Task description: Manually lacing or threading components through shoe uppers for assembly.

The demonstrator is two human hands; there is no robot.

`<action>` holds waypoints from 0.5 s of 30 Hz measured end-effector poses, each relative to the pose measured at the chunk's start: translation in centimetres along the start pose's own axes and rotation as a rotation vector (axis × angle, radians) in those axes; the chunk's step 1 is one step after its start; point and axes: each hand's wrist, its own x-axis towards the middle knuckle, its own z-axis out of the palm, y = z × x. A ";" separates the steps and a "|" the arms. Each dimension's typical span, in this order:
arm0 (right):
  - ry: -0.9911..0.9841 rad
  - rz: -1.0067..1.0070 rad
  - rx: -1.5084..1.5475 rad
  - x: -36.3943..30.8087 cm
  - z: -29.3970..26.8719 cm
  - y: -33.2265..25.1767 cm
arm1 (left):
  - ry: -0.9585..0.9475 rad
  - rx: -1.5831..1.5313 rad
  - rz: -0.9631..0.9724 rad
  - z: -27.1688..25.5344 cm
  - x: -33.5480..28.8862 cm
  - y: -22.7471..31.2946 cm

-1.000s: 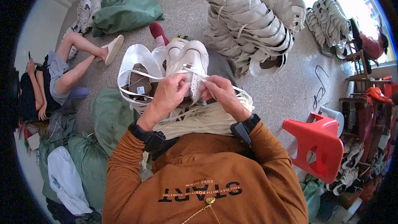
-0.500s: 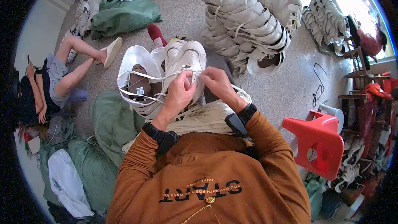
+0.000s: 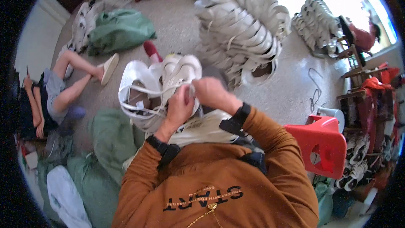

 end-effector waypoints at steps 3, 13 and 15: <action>0.032 0.030 0.265 -0.3 0.8 1.1 | 0.004 -0.020 -0.015 0.0 -0.4 -0.2; 0.082 -0.039 0.081 -0.4 1.8 0.4 | -0.082 -0.038 -0.059 -0.5 -0.4 0.5; 0.138 0.002 0.214 -1.1 1.8 0.6 | -0.161 -0.059 -0.146 -1.1 -0.2 1.3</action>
